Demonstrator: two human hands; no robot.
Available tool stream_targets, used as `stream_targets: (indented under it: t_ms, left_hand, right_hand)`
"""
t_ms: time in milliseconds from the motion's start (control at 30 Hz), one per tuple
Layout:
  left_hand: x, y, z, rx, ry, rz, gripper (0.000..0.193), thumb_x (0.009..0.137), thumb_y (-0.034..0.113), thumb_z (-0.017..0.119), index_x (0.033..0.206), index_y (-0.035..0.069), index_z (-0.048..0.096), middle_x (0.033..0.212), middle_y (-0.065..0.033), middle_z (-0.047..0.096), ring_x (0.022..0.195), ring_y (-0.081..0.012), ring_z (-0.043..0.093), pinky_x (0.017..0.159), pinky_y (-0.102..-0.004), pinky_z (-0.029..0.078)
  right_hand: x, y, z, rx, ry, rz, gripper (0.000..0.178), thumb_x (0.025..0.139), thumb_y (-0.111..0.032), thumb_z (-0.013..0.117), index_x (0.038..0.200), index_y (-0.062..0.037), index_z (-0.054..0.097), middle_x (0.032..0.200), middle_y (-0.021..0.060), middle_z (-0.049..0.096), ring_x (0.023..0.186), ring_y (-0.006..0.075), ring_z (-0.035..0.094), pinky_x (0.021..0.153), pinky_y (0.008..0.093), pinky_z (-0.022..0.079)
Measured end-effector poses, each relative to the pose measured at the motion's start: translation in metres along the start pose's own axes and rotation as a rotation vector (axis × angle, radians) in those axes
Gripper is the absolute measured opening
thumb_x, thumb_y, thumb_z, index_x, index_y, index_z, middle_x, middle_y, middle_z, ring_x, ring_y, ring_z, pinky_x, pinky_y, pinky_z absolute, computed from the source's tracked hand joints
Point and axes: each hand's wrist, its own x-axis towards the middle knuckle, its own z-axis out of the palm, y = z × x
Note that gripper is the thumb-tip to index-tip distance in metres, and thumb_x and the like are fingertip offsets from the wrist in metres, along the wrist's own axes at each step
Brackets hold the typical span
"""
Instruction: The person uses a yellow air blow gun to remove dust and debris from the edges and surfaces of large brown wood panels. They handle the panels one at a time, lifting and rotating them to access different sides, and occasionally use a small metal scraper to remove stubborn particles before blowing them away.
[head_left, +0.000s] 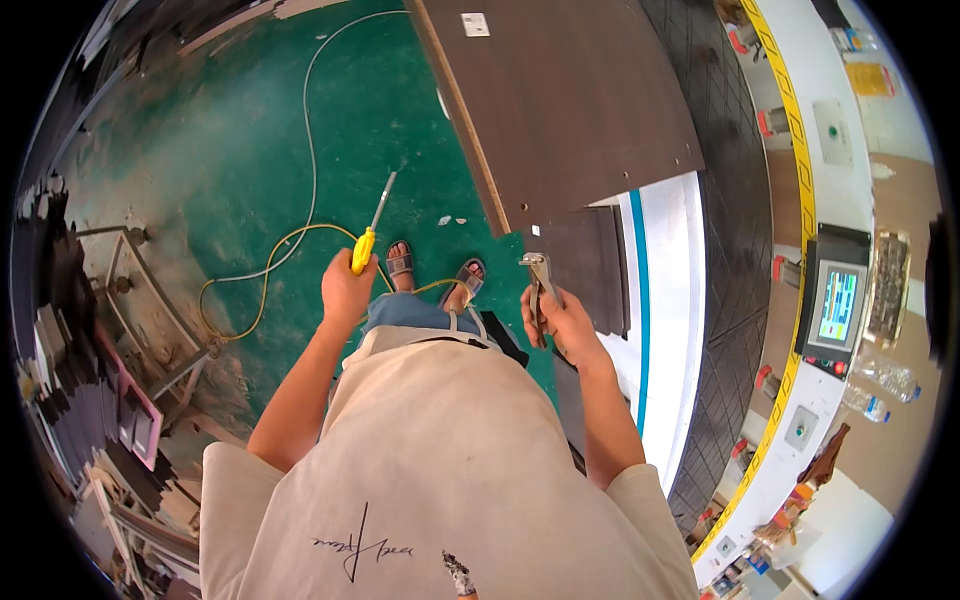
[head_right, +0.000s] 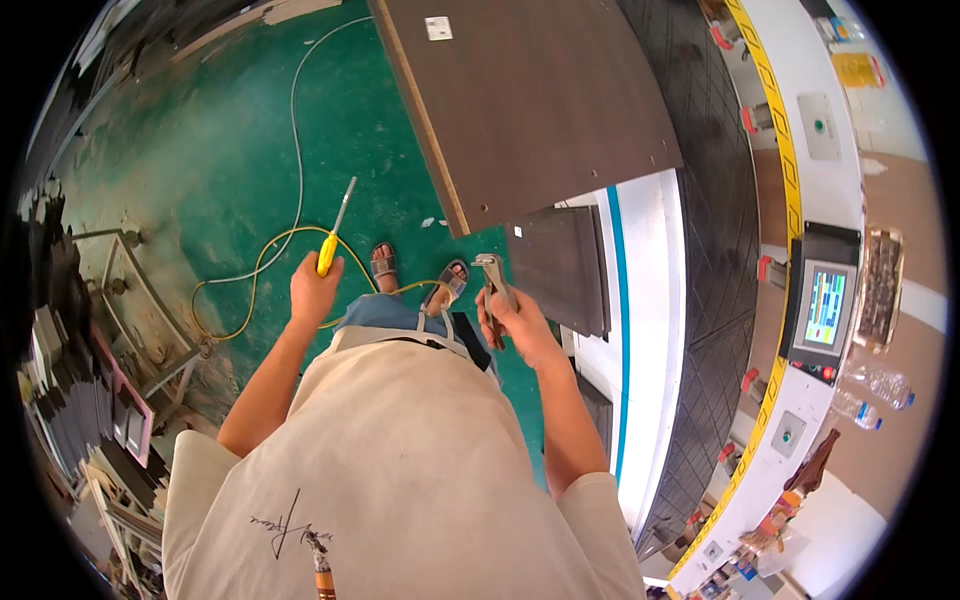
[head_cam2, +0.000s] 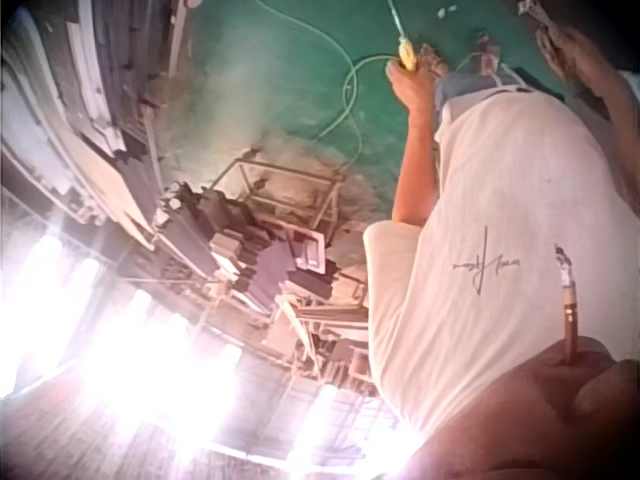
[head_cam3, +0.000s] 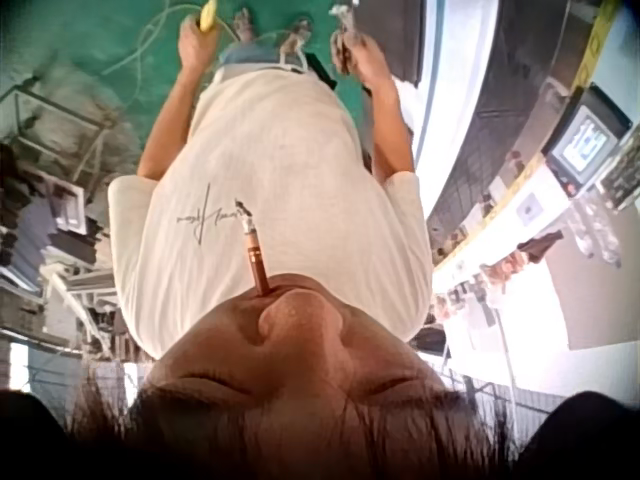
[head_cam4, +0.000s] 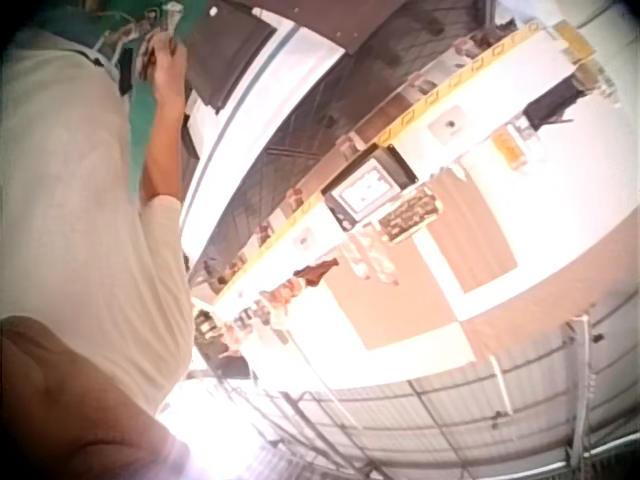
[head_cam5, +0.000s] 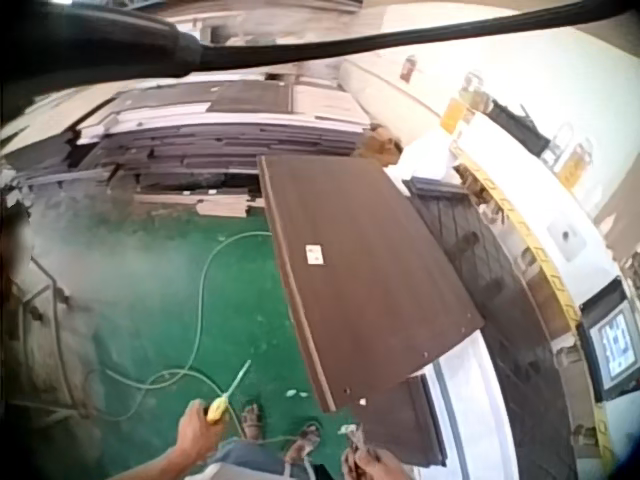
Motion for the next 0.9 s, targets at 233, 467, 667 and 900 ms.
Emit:
stream_targets:
  t_ms: [233,467,667,900]
  left_hand:
    - [0.035,0.051,0.027,-0.403,-0.414,-0.070,0.045,0.097,0.042,0.071,0.111,-0.001,0.069,0.093,-0.0053,0.071,0.080,-0.0145,0.064,0.074,-0.0307,0.051]
    - [0.051,0.151,0.080,-0.464,-0.486,-0.015,0.050,0.093,0.047,0.075,0.110,0.001,0.066,0.091,-0.0039,0.068,0.081,-0.0145,0.064,0.072,-0.0310,0.050]
    - [0.067,0.164,0.096,-0.447,-0.397,0.031,0.051,0.089,0.047,0.081,0.102,-0.001,0.066,0.086,-0.0029,0.065,0.074,-0.0134,0.059,0.066,-0.0308,0.048]
    - [0.076,0.162,0.087,-0.293,-0.494,0.007,0.057,0.088,0.051,0.080,0.115,0.003,0.065,0.102,-0.0013,0.067,0.092,-0.0150,0.061,0.076,-0.0335,0.048]
  right_hand:
    - [-0.036,0.016,-0.007,0.632,-0.056,-0.421,0.046,0.102,-0.042,0.062,0.130,-0.0055,0.054,0.103,0.0105,0.063,0.084,0.0208,0.062,0.060,0.0287,0.044]
    - [0.012,0.049,-0.014,0.362,0.150,-0.043,0.032,0.104,-0.034,0.061,0.119,-0.0059,0.057,0.092,0.0061,0.066,0.079,0.0141,0.062,0.066,0.0312,0.051]
    - [0.092,0.112,-0.017,-0.783,0.400,-0.104,0.043,0.101,-0.035,0.058,0.122,0.0024,0.059,0.107,0.0249,0.071,0.097,0.0399,0.070,0.085,0.0474,0.054]
    - [0.111,0.079,-0.016,-0.742,0.338,-0.115,0.044,0.101,-0.032,0.057,0.131,0.0006,0.059,0.117,0.0292,0.068,0.111,0.0454,0.065,0.095,0.0504,0.051]
